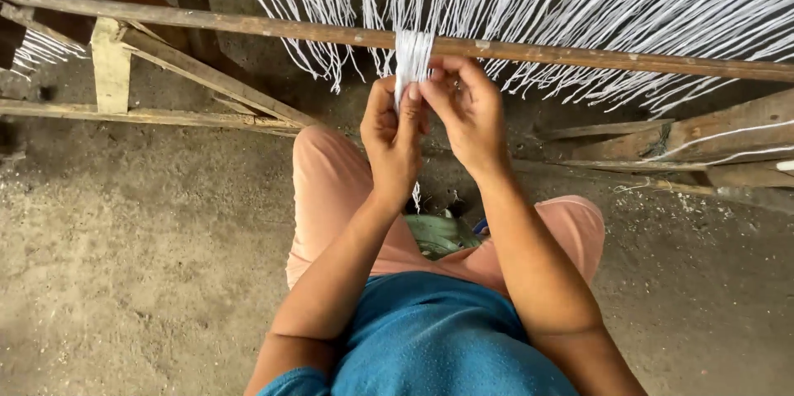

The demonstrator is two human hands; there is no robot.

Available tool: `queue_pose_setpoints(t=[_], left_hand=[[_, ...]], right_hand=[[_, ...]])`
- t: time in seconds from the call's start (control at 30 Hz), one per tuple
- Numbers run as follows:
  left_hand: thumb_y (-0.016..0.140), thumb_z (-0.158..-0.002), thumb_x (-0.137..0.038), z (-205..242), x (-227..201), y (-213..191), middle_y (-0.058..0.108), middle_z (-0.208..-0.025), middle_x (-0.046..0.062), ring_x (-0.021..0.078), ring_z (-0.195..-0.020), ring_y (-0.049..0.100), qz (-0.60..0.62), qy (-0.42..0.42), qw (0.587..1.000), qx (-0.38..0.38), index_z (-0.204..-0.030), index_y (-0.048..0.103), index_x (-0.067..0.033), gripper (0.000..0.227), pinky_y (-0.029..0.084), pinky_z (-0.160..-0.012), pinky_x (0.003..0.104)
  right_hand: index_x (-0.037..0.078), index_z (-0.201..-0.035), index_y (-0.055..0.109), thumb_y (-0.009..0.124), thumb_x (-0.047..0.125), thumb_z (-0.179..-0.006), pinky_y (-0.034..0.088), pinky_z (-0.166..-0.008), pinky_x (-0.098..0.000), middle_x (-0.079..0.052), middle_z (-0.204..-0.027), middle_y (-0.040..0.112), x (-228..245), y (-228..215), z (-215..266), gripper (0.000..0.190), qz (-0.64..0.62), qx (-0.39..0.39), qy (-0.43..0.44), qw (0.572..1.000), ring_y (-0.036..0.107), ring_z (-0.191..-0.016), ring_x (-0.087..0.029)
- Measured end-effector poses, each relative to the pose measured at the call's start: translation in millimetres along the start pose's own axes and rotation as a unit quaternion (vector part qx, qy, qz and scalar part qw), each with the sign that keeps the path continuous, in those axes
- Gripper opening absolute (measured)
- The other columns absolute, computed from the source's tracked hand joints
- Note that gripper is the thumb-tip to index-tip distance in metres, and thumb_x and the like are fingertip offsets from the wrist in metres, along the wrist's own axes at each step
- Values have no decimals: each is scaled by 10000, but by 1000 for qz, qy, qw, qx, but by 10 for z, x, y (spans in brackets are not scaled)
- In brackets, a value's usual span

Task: Tying bundles of white threads onto a wooden pole on a frame, likely for candle wick preparation.

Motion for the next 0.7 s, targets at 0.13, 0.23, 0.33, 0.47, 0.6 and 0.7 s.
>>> queue_pose_setpoints(t=[0.13, 0.23, 0.33, 0.47, 0.6, 0.7], left_hand=[[599, -1062, -182, -29, -142, 22, 700, -741, 75, 98, -741, 677, 6, -11, 1000, -18, -1032, 663, -80, 123, 562, -704, 269], [641, -1047, -203, -39, -122, 17, 731, -1020, 155, 215, -1016, 722, 88, -62, 993, -39, -1038, 645, -19, 184, 618, -887, 405], [645, -1041, -198, -34, -94, -11, 728, -918, 132, 181, -913, 720, 91, -50, 994, -18, -1006, 668, -21, 182, 606, -858, 360], [669, -1023, -164, -49, -72, -48, 706, -828, 63, 75, -873, 616, 38, -36, 999, 1, -961, 692, -47, 135, 542, -792, 280], [658, -1028, -170, -124, -301, 7, 753, -904, 150, 181, -893, 718, 18, -23, 1000, 2, -962, 688, -28, 160, 581, -854, 358], [631, -1031, -239, -127, -263, -96, 735, -1007, 85, 145, -793, 723, 14, -39, 999, 25, -1033, 655, -62, 178, 620, -716, 271]], right_hand=[[-3, -1129, 705, 704, 66, -1008, 619, -652, -263, -63, -887, 667, -69, -93, -33, 139, 25, -42, 15, 999, 634, -761, -75], [41, -1141, 671, 690, 60, -1000, 593, -937, -339, -129, -1059, 732, -121, -339, 7, 143, -55, -102, 35, 993, 682, -1025, -161], [38, -1095, 660, 668, 94, -1008, 617, -918, -366, -127, -1073, 713, -22, -328, 21, 104, -205, -93, 74, 972, 677, -1036, -235], [3, -1132, 656, 733, 116, -992, 450, -466, -183, -90, -909, 646, 92, -107, -23, 196, -36, -14, 86, 996, 533, -629, -68], [48, -1160, 620, 619, 130, -1051, 354, -413, -106, -107, -994, 680, 309, -172, -59, 137, -79, -32, 105, 991, 551, -618, -40], [118, -1169, 527, 524, 37, -1078, 252, -485, -183, -66, -879, 599, 281, -447, -50, 122, -133, 11, 122, 984, 358, -574, -40]])
Point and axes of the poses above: each hand's wrist, its own z-axis away from the middle knuckle, its own y-axis out of the palm, x = y × z, the point moved 5 cm from there along -z, towards the middle knuckle
